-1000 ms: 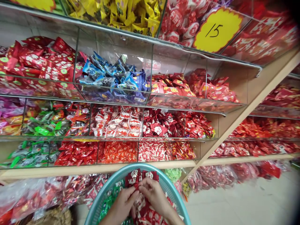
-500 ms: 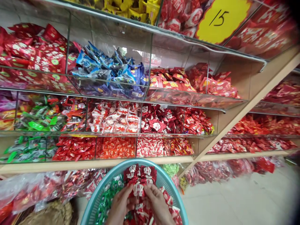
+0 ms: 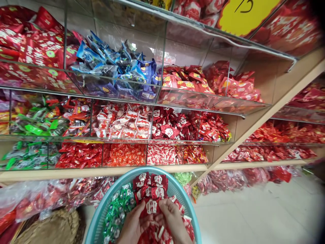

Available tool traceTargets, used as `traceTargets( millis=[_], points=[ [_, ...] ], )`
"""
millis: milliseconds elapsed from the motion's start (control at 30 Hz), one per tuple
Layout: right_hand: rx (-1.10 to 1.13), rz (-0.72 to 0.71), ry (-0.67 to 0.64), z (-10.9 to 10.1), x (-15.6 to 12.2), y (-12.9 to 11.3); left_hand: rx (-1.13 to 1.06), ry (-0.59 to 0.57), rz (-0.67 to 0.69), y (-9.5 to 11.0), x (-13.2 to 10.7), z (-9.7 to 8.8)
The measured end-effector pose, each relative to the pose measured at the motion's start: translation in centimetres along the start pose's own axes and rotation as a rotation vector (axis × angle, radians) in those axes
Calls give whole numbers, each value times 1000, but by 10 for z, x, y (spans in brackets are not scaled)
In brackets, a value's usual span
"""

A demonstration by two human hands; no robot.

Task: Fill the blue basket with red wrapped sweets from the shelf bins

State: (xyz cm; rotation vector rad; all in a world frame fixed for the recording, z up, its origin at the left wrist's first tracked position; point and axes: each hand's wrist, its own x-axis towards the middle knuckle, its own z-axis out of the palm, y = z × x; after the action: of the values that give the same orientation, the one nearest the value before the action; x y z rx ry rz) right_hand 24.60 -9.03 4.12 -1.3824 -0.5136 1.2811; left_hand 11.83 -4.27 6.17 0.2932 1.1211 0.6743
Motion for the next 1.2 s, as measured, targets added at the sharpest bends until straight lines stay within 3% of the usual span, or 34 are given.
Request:
traceTargets(
  millis=[200,433,567,767,933,1200],
  points=[
    [-98,-50,31,3,7,-6,79,-35,59,5,0,-11],
    [-260,-221,153,-15,18,-20,176,-2,194,13,6,-31],
    [-289,-200,114,-14,17,-20,327,-40,257,13,13,-36],
    [-366,-143,68,2,13,-11,800,-175,367,-2,16,-38],
    [-381,-129,27,12,13,-11,1167,-123,589,-10,13,-35],
    [-356,-153,13,20,23,-20,1245,-166,662,-7,6,-25]
  ],
)
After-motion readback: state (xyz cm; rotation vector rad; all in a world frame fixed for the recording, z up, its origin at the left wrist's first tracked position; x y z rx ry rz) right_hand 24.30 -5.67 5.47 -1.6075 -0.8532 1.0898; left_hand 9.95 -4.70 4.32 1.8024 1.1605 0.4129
